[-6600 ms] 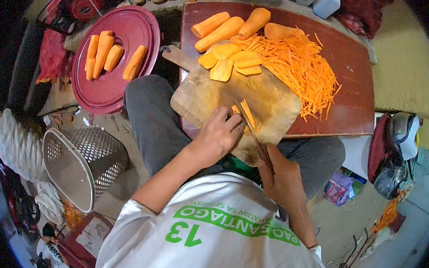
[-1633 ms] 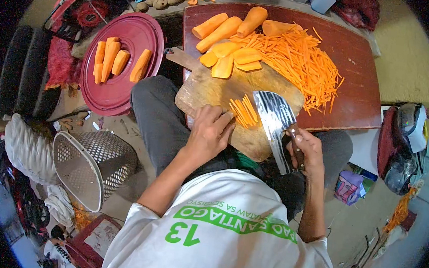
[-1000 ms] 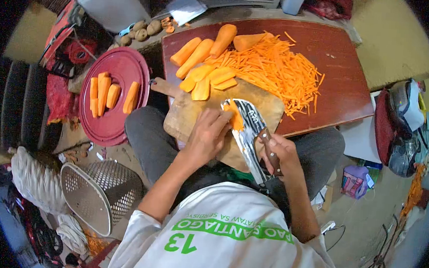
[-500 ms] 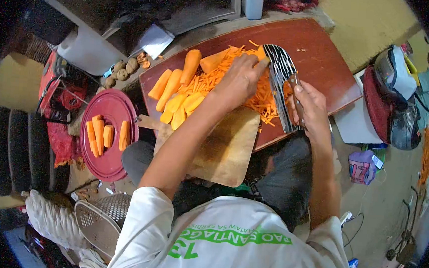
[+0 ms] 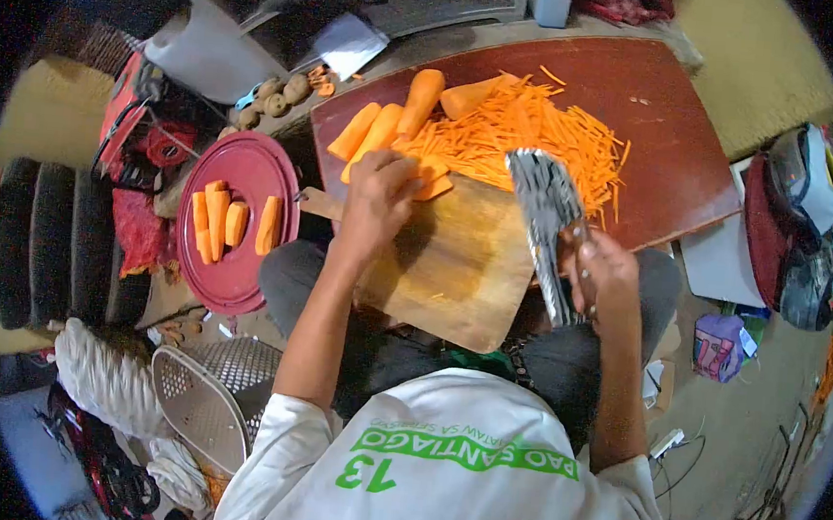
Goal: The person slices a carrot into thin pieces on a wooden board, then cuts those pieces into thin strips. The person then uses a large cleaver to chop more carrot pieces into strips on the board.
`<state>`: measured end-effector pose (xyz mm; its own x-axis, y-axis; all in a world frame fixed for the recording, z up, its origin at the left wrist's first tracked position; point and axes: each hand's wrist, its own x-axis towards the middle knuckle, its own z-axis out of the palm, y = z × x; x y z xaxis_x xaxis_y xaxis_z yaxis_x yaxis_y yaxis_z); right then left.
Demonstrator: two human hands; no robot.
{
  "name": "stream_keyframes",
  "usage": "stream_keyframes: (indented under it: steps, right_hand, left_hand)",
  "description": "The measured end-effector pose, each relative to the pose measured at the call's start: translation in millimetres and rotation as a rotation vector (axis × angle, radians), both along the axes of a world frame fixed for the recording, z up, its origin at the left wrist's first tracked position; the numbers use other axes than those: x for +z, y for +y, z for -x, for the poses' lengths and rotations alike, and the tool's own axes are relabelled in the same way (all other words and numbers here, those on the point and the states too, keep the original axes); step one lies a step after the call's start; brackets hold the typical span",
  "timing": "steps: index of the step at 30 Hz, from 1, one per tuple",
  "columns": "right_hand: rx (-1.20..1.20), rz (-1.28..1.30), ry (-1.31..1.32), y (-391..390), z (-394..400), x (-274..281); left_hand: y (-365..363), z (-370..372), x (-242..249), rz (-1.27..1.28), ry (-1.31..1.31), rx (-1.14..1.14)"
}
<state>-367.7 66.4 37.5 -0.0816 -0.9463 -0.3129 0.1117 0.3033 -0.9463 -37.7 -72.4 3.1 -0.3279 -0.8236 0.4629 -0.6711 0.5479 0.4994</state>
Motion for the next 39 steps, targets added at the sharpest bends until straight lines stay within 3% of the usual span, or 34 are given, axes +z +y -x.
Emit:
stream_keyframes:
  steps: [2,5,11,17,20,24,26,30,35,39]
  right_hand:
    - [0.066,-0.076,-0.007,15,-21,4]
    - [0.153,-0.119,-0.048,30,-37,-4]
    - [0.198,-0.117,-0.06,44,-42,-18]
    - [0.194,-0.126,0.004,47,-42,-23]
    - [0.18,-0.127,0.003,50,-42,-28]
    - [0.16,-0.104,0.009,52,-43,-29]
    - [0.156,-0.095,0.011,52,-44,-28]
    - [0.185,-0.075,0.029,49,-45,-23]
    - [0.264,-0.046,0.175,40,-49,-5]
    - [0.316,0.084,0.368,39,-61,5]
  left_hand:
    - [9,-27,6,-0.209,-0.018,0.083]
    - [18,-40,1,-0.252,0.076,0.13]
    - [15,-26,-5,0.007,-0.062,0.056]
    - [-6,-6,1,-0.161,-0.221,-0.046]
    - [-10,1,3,-0.065,-0.21,-0.038]
    - [-12,-2,5,-0.116,-0.194,-0.091]
    - [1,0,7,-0.147,-0.117,-0.056]
    - [74,26,7,-0.245,0.283,0.163]
    - [145,39,-9,-0.438,0.261,0.055]
    - [152,26,-4,-0.262,-0.015,-0.023]
